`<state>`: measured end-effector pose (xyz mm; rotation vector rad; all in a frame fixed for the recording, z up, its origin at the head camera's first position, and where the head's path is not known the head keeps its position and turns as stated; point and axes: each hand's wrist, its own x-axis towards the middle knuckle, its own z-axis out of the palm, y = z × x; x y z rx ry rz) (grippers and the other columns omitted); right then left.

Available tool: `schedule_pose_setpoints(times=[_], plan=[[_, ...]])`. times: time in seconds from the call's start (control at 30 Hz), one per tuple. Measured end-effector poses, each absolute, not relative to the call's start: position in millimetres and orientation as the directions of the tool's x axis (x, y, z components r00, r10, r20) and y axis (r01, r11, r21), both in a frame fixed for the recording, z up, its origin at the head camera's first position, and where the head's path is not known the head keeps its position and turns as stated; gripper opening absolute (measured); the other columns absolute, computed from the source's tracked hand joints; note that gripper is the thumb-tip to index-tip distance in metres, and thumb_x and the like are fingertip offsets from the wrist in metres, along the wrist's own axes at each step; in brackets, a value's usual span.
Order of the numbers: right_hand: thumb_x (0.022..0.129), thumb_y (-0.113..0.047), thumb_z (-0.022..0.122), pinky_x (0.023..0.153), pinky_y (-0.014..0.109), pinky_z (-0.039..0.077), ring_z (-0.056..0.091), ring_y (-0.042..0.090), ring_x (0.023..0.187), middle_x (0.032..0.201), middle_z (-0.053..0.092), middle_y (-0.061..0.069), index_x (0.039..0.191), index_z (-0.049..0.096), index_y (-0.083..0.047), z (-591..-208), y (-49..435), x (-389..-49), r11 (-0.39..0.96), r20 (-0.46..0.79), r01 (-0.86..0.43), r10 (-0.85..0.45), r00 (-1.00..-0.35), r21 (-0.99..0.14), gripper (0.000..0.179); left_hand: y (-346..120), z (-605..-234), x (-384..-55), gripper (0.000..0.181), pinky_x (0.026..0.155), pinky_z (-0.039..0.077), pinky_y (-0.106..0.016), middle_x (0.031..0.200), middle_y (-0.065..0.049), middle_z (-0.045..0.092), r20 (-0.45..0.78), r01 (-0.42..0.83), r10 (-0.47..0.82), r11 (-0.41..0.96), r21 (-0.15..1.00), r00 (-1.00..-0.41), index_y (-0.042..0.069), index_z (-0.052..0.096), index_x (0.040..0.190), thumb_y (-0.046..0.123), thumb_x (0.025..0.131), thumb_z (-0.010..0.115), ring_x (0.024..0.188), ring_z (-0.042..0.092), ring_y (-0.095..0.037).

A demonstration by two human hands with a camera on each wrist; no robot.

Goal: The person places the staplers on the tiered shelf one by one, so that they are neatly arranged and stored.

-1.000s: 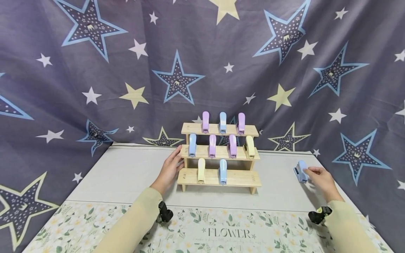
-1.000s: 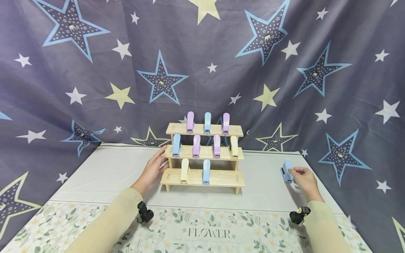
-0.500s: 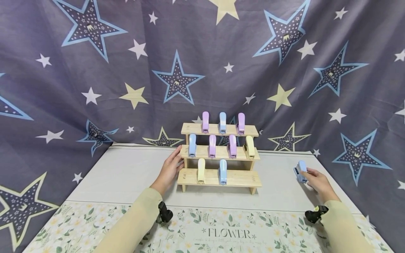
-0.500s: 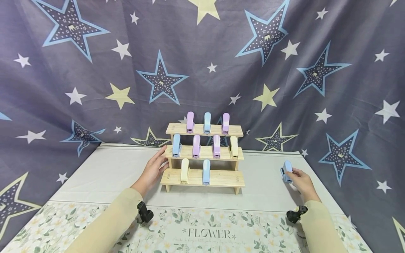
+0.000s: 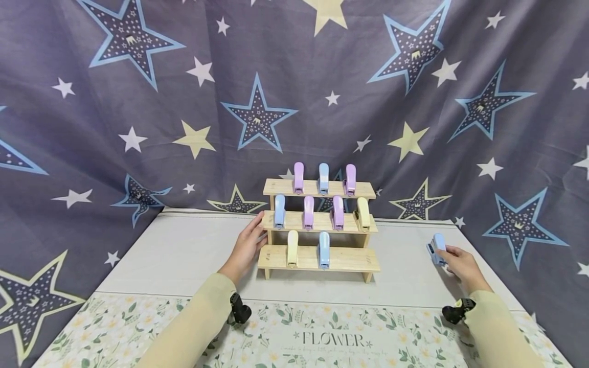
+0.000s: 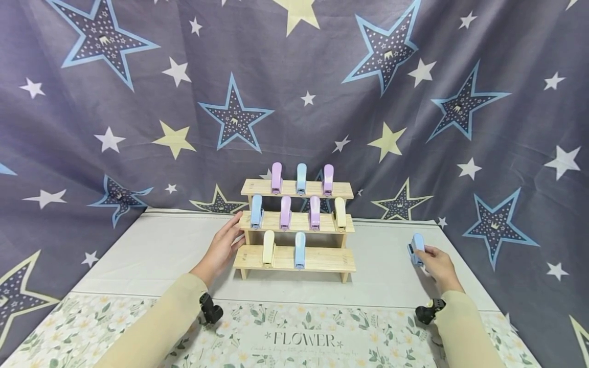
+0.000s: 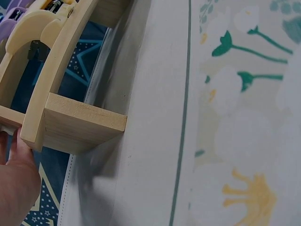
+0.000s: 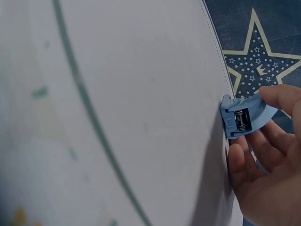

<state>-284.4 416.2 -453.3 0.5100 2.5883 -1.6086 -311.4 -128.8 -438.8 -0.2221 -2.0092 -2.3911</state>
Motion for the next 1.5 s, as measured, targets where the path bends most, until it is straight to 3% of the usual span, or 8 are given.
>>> schedule_pose_setpoints(times=[0.3,0.53,0.77,1.07,1.3,1.5], plan=[[0.102,-0.038,0.05,0.061,0.02,0.051,0.054,0.018,0.089,0.144,0.039,0.036,0.15,0.028,0.014,-454.6,415.2,-284.2,0.436,-0.187,0.305,0.292,-0.938,-0.847,0.074,-127.4,-438.0,-311.3,0.051,0.118,0.034,-0.04,0.16,-0.011,0.031,0.108,0.093,0.077,-0.174,0.98,-0.991,0.015,0.028,0.16,0.022,0.11,0.04,0.142,0.037,-0.032],[0.101,-0.042,0.048,0.061,0.018,0.054,0.06,0.017,0.089,0.141,0.042,0.038,0.147,0.033,0.016,-450.4,409.3,-278.4,0.509,-0.153,0.281,0.279,-0.948,-0.814,0.076,-127.7,-437.3,-310.4,0.052,0.119,0.033,-0.042,0.16,-0.013,0.03,0.124,0.107,0.088,-0.169,0.98,-0.988,0.012,0.025,0.16,0.021,0.111,0.038,0.143,0.035,-0.033],[0.102,-0.043,0.046,0.066,0.024,0.057,0.059,0.028,0.098,0.129,0.052,0.035,0.138,0.043,0.016,-439.9,395.2,-270.0,0.605,-0.044,0.176,0.228,-0.973,-0.776,0.069,-126.8,-436.8,-309.4,0.052,0.118,0.034,-0.04,0.161,-0.009,0.029,0.109,0.096,0.082,-0.157,0.983,-0.991,0.014,0.026,0.16,0.023,0.111,0.038,0.143,0.036,-0.031],[0.1,-0.032,0.054,0.064,0.027,0.057,0.059,0.014,0.077,0.097,0.063,0.014,0.114,0.052,0.008,-416.6,368.2,-263.2,0.666,0.069,0.002,0.081,-0.994,-0.746,0.042,-127.9,-437.3,-310.6,0.051,0.118,0.034,-0.04,0.16,-0.009,0.03,0.105,0.091,0.081,-0.163,0.982,-0.991,0.017,0.028,0.16,0.024,0.11,0.039,0.143,0.036,-0.031],[0.1,-0.034,0.061,0.072,0.036,0.06,0.062,0.017,0.078,0.094,0.063,0.009,0.111,0.052,0.0,-400.4,342.7,-255.4,0.664,0.106,-0.101,-0.033,-0.994,-0.741,0.037,-128.6,-436.7,-310.4,0.052,0.119,0.033,-0.041,0.16,-0.01,0.03,0.116,0.099,0.088,-0.174,0.98,-0.989,0.016,0.027,0.16,0.024,0.11,0.039,0.143,0.036,-0.032],[0.096,-0.032,0.068,0.067,0.03,0.058,0.06,0.014,0.077,0.087,0.06,0.005,0.105,0.053,-0.004,-392.8,321.0,-248.8,0.648,0.129,-0.172,-0.114,-0.985,-0.742,0.033,-128.8,-438.3,-311.0,0.051,0.119,0.033,-0.041,0.161,-0.01,0.03,0.11,0.094,0.088,-0.171,0.981,-0.99,0.017,0.027,0.16,0.024,0.11,0.039,0.143,0.035,-0.032]])
